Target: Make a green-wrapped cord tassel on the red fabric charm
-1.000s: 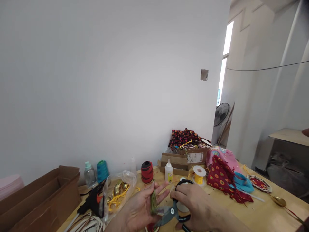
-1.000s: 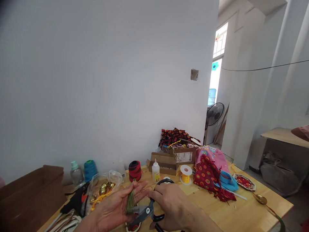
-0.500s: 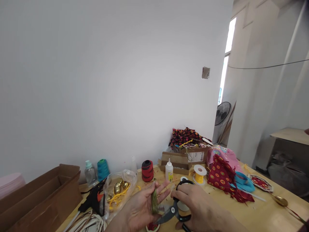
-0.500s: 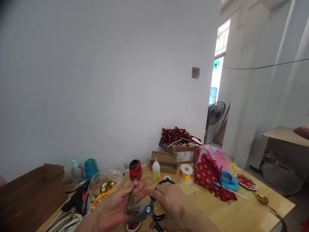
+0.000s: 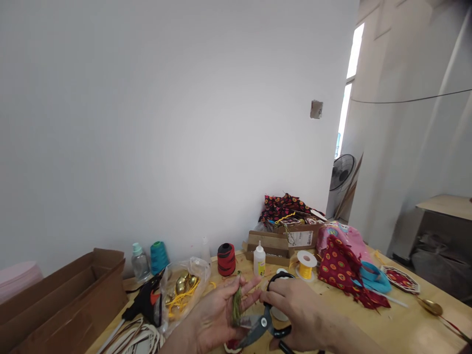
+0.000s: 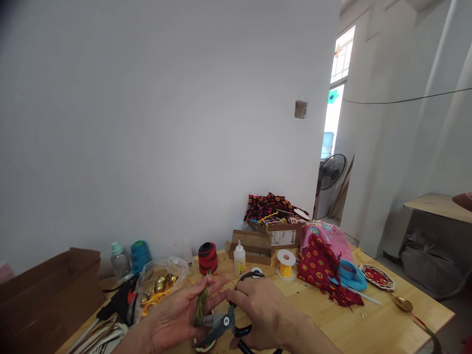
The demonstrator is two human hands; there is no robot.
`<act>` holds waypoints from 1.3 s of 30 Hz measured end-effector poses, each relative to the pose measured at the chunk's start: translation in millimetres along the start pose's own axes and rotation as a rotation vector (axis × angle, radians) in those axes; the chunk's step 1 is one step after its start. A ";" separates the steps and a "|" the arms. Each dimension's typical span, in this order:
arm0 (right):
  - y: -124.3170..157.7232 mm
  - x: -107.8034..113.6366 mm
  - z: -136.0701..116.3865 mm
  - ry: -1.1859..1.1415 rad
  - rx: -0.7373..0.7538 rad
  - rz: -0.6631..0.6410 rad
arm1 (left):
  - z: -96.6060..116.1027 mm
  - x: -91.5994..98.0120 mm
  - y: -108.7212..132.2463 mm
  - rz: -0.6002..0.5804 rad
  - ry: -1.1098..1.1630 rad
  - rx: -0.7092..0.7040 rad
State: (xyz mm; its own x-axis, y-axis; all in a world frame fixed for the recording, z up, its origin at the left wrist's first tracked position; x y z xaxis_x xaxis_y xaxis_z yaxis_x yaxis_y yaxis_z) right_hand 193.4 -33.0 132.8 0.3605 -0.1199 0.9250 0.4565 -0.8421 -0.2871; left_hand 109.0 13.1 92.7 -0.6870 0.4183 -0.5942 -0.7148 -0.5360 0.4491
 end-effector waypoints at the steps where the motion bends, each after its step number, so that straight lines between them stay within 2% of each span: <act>1: -0.4 1.3 -0.6 0.002 0.008 0.001 | -0.3 0.6 -0.4 -0.006 0.002 0.002; 7: -1.4 5.0 -4.4 -0.013 0.037 -0.003 | -5.6 -1.7 -3.0 -0.104 0.027 0.052; 25: 5.0 -0.2 2.1 -0.115 -0.019 0.093 | -5.1 1.2 -4.4 0.009 0.094 -0.008; 39: 2.6 -3.7 2.4 -0.175 -0.054 0.113 | -6.5 0.6 -15.2 -0.022 0.120 -0.075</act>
State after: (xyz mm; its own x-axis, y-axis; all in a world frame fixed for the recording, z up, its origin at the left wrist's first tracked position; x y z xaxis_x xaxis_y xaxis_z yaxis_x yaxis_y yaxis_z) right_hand 195.1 -33.5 128.0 0.5443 -0.1259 0.8294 0.3630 -0.8560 -0.3681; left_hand 120.3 16.8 81.2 -0.6474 0.3426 -0.6808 -0.7149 -0.5826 0.3866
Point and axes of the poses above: each hand's wrist, its own y-axis away from the middle knuckle, its own x-axis out of the back of the hand, z = x × y, the point moved 8 cm from there along -y, towards the middle knuckle, and after that the axes turned 7 degrees about -y, right-handed, at the moved point
